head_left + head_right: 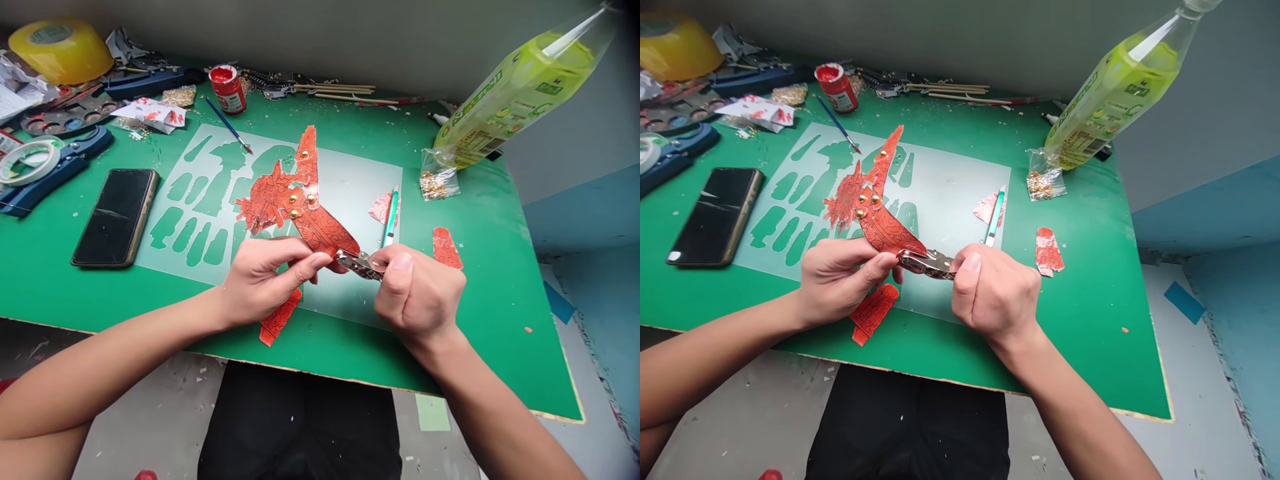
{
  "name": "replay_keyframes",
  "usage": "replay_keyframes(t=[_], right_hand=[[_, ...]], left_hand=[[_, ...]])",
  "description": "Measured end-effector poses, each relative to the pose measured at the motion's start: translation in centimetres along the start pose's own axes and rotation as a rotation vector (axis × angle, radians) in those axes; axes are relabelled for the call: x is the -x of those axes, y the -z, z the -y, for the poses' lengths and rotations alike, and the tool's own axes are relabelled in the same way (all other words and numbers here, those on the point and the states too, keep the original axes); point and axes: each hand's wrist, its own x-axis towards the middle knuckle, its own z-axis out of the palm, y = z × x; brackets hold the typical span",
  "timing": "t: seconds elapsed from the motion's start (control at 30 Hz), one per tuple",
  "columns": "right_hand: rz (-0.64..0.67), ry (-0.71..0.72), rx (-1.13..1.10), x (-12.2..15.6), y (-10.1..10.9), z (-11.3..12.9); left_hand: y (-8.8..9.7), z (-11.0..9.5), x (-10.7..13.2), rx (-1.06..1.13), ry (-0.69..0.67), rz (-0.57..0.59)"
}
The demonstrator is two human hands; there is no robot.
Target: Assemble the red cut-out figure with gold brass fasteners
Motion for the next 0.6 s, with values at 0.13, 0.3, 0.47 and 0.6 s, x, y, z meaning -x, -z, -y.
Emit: replay_keyframes(t=[0.13,0.3,0.47,0.6], right_hand=[[0.001,-0.009,-0.008,0.0,0.0,0.0],[0.013,-0.018,-0.022,-0.1,-0.1,0.0],[0.160,-0.155,-0.035,-0.1,-1.0,-0.6],[0.411,-0.335,-0.126,-0.6,-1.9,-1.3]], left_hand=[[0.1,0.2,0.0,-0.036,-0.032,-0.007],[0.1,0.3,0.0,-0.063,-0.070,-0.017],[-0.3,0.8,-0.2,-0.047,0.024,-0.045],[-0.1,1.8,-0.5,-0.029,0.130,-0.025]])
